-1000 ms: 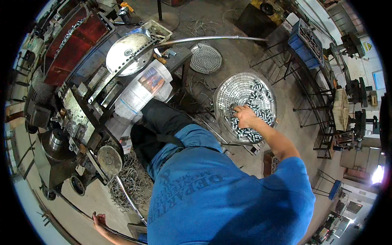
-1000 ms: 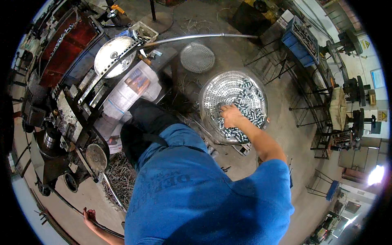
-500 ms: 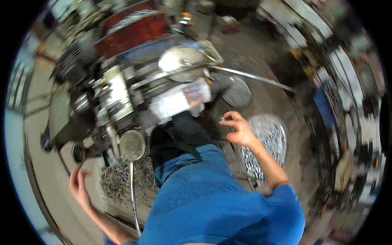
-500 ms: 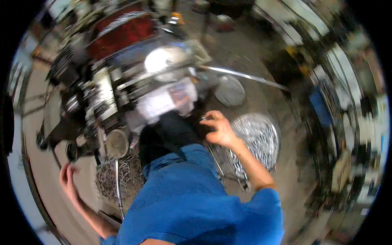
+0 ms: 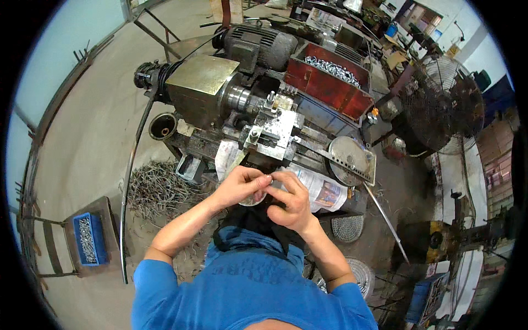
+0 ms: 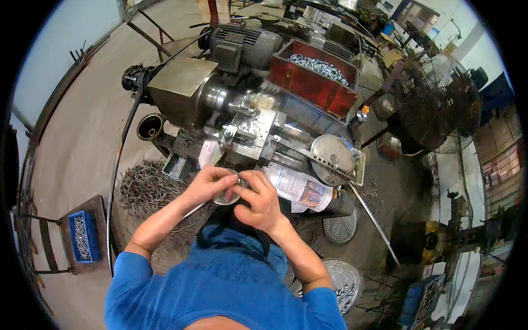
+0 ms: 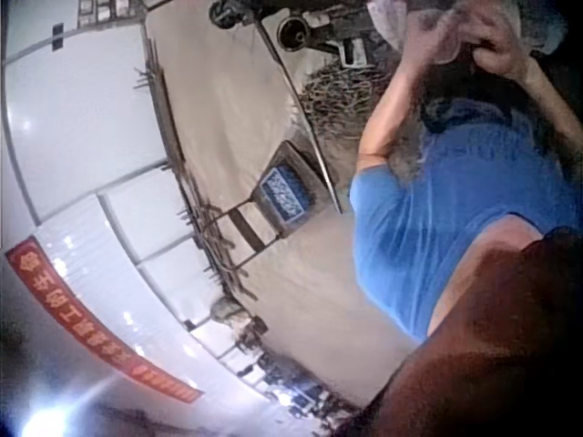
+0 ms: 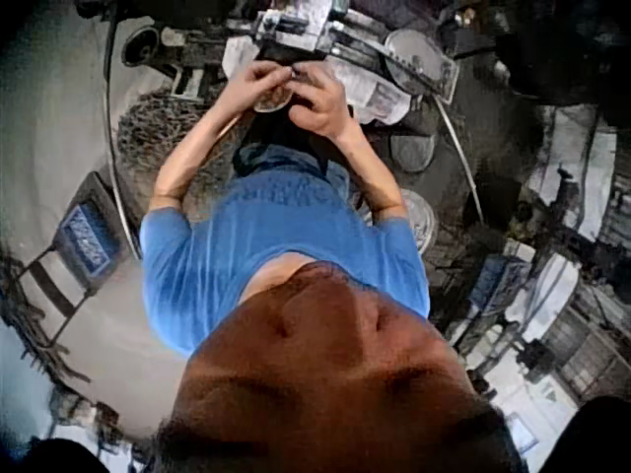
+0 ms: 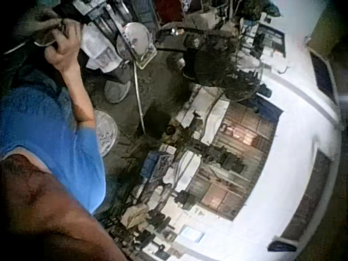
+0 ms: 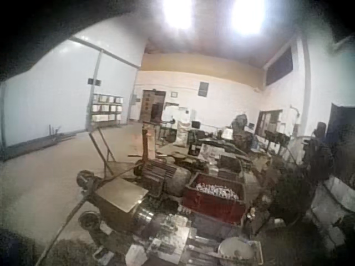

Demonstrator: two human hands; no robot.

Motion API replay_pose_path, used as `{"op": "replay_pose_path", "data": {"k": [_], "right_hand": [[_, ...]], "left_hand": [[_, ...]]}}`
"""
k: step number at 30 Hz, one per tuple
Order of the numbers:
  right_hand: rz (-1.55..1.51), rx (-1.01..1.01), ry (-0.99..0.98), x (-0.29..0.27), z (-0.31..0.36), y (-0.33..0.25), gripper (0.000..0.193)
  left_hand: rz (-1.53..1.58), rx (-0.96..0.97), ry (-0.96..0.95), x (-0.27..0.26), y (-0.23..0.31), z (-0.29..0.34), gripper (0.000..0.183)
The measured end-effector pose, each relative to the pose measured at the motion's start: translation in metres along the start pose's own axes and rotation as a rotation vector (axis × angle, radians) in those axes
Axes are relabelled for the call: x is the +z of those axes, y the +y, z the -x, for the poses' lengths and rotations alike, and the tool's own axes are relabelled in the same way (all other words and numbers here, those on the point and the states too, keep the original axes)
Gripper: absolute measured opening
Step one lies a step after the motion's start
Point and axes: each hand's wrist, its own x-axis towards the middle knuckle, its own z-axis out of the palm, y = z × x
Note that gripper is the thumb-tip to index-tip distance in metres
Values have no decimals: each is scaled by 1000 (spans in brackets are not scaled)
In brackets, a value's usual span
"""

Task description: The person operates a manual lathe by turning handles to move the tool carriage, picking up a small metal part from a basket, and placing it into the lathe chuck.

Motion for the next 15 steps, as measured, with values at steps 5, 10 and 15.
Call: {"op": "replay_pose_path", "data": {"k": [5, 10, 15], "right_hand": [[117, -63, -124, 1, -14, 10, 32], [199, -119, -198, -1, -47, 3, 32], [170, -166, -381, 6, -76, 12, 34]], "left_hand": [[-354, 124, 135, -8, 15, 0, 42], [-265, -13, 170, -22, 17, -1, 37], [-266, 74, 179, -52, 10, 7, 35]]}}
